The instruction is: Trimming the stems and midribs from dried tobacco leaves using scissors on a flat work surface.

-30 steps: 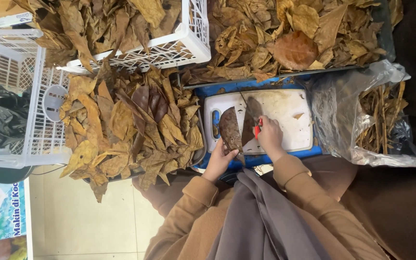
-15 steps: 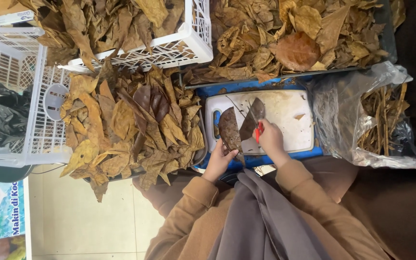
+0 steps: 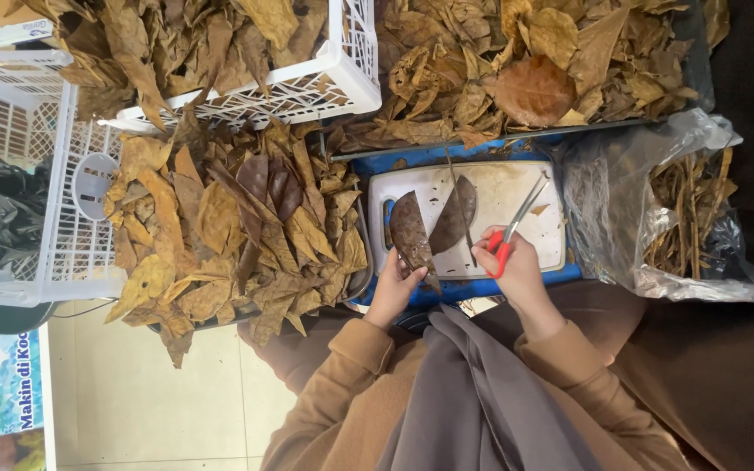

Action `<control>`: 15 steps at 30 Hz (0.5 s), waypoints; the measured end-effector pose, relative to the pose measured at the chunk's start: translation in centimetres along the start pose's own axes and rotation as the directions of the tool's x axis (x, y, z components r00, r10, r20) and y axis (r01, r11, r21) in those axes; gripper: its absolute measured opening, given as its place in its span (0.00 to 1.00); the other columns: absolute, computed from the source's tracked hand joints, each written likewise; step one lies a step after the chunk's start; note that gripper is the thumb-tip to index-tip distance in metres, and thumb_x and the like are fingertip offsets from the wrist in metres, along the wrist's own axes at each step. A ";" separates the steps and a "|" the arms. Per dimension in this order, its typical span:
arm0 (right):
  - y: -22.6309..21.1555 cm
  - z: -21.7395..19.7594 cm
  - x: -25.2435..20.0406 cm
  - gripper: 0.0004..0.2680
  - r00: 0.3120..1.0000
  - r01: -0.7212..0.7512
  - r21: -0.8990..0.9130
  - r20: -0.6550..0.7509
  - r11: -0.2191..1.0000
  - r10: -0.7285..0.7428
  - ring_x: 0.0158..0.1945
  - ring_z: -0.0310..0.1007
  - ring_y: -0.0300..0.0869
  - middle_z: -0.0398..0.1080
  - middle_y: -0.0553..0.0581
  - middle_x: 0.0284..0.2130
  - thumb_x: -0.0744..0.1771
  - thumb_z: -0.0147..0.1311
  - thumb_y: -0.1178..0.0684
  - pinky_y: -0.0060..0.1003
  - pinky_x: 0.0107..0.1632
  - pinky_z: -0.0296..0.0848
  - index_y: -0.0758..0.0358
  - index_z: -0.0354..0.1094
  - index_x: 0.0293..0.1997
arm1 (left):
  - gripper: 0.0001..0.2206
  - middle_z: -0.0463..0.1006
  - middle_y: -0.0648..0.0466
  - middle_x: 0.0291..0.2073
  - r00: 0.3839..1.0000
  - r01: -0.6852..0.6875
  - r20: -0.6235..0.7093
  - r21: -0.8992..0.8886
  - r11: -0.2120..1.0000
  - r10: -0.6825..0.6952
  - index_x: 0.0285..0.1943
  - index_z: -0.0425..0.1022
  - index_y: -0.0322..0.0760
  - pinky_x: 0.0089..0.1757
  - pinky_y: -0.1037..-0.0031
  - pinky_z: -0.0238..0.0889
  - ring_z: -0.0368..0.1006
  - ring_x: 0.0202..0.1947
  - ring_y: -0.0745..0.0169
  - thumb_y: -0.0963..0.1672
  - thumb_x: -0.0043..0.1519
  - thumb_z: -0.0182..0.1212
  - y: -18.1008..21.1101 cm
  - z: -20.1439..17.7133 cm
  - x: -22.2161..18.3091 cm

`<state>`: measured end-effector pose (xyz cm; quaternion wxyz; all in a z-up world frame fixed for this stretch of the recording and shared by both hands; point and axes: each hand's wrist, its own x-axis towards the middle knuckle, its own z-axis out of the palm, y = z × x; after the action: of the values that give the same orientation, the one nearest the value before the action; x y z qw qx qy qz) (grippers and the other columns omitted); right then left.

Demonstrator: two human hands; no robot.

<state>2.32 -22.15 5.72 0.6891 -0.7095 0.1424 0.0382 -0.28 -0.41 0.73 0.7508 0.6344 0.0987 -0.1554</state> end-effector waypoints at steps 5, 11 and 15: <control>-8.7 -5.7 -1.4 0.10 0.978 0.091 -0.314 -0.152 0.945 -0.145 0.37 0.73 0.42 0.75 0.61 0.33 0.62 0.63 0.65 0.35 0.45 0.74 0.66 0.71 0.45 | 0.36 0.75 0.32 0.54 1.000 0.024 0.016 0.028 0.999 -0.024 0.77 0.40 0.23 0.50 0.61 0.72 0.76 0.53 0.45 0.38 0.64 0.60 0.9 0.2 0.1; -12.2 -17.3 -5.0 0.12 0.800 0.112 -0.923 -0.136 0.368 -0.585 0.38 0.77 0.45 0.77 0.63 0.40 0.68 0.67 0.66 0.33 0.40 0.76 0.77 0.74 0.57 | 0.27 0.76 0.42 0.53 0.991 -0.088 0.090 -0.166 0.982 0.104 0.71 0.53 0.32 0.46 0.76 0.69 0.75 0.48 0.59 0.33 0.62 0.54 -1.5 -0.4 0.6; -8.9 -24.2 -6.4 0.15 0.874 0.043 -0.870 -0.204 0.490 -0.440 0.34 0.65 0.52 0.67 0.72 0.41 0.70 0.62 0.72 0.41 0.36 0.67 0.88 0.66 0.64 | 0.28 0.76 0.42 0.52 0.994 -0.067 0.078 -0.149 0.987 0.079 0.72 0.53 0.32 0.45 0.76 0.70 0.76 0.47 0.59 0.33 0.62 0.54 -1.4 0.0 0.7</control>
<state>-4.96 -45.05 17.06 0.2110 -0.9567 0.1399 -0.1439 -0.13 -0.71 -0.79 0.8038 0.5739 0.0551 -0.1464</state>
